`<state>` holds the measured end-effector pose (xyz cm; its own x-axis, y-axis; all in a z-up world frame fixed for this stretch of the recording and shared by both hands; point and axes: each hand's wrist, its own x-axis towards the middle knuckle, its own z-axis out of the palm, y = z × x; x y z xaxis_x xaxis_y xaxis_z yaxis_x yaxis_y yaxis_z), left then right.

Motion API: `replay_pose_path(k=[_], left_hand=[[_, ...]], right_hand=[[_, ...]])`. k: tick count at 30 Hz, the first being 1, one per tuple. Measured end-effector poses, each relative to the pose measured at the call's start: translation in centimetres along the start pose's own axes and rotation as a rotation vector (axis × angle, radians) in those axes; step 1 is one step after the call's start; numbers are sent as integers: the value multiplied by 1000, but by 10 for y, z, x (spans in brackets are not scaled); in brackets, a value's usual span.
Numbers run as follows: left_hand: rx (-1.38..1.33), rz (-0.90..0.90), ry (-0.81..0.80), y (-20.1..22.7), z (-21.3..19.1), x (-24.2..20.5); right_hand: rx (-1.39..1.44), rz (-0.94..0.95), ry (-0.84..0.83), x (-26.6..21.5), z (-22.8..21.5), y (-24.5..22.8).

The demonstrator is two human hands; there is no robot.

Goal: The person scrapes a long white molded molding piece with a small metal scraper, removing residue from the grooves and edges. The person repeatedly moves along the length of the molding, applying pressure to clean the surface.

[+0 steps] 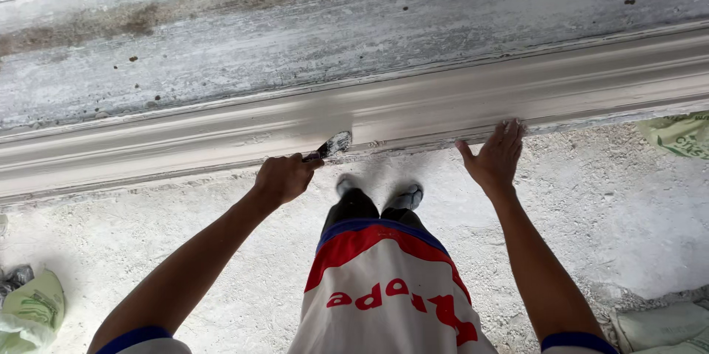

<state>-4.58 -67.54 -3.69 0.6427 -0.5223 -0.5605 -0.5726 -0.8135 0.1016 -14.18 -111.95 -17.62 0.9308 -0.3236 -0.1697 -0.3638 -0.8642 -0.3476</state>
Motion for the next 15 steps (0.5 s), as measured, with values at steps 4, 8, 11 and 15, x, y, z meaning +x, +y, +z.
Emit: replay_pose_path(k=[4,8,11,15], left_hand=[[18,18,46,-10,6,-9],[2,94,71,-26,3,-9],[32,54,-34,-26,1,-5],[3,107,-7,-6,-2,12]], right_hand=[[7,-50,65,-3,5,1],[-5,-18,35,0,-1,-4],[-49,15,4,-2,-5,-8],[-23,57,-5,-2,-9,-12]])
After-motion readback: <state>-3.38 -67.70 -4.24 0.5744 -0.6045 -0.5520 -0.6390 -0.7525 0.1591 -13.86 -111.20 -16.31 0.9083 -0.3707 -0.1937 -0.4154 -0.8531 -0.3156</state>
